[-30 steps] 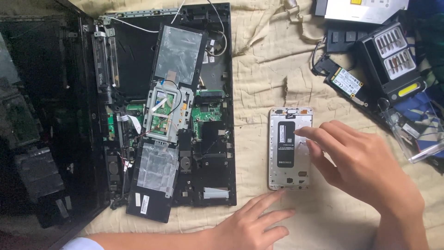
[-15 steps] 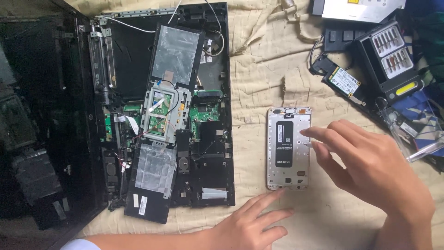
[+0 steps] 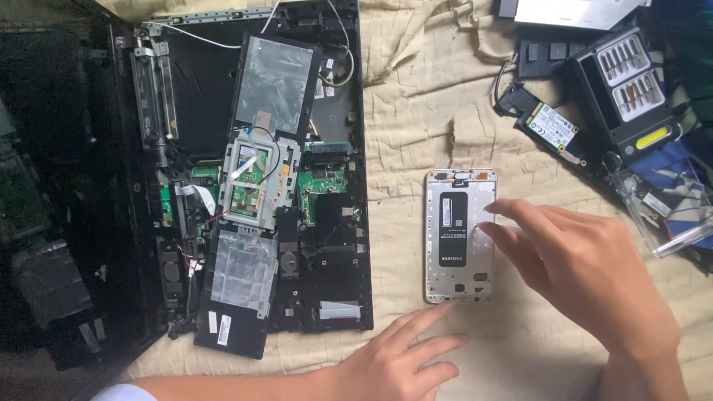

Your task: Using a plastic tool to point at and inspect internal components of a disassembled smartphone and laptop.

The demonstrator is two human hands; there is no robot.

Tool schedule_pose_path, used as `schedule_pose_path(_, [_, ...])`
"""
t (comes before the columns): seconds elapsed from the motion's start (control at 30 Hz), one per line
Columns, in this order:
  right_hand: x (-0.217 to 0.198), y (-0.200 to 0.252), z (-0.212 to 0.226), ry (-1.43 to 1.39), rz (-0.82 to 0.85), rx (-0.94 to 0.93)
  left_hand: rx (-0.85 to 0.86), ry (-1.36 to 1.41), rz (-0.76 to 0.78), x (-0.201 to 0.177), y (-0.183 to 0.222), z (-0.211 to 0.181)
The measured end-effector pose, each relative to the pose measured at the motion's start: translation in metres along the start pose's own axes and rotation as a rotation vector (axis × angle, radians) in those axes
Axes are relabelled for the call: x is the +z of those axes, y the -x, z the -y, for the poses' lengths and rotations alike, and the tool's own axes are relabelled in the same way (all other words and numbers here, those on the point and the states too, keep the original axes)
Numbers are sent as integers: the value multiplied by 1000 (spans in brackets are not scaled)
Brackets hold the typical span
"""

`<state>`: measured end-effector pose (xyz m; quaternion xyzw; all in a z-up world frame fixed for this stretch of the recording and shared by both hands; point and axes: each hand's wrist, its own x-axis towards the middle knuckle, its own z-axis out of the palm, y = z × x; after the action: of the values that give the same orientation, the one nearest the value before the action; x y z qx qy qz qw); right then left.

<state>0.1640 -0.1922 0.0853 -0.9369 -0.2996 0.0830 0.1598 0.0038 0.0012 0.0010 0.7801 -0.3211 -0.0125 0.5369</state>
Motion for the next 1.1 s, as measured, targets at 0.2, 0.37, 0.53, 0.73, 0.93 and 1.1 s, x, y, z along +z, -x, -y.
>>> schedule_pose_path(0.2, [4,0,-2,-5,7,-29,-20,33,12,-3,-3,-2])
schedule_pose_path(0.37, [3,-2,-1,-8,6,-77,-33,47,4,-6,-6,-6])
schedule_pose_path(0.53, [1,-3,-3,-25,39,-90,-44,64,4,-6,-6,-6])
schedule_pose_path(0.73, [1,2,-3,-31,46,-29,-45,66,2,-6,-6,-6])
schedule_pose_path(0.93, [7,8,-6,5,60,160,-28,41,11,-6,-4,-4])
schedule_pose_path(1.1, [4,5,4,-54,10,58,-26,33,-8,-4,-5,-5])
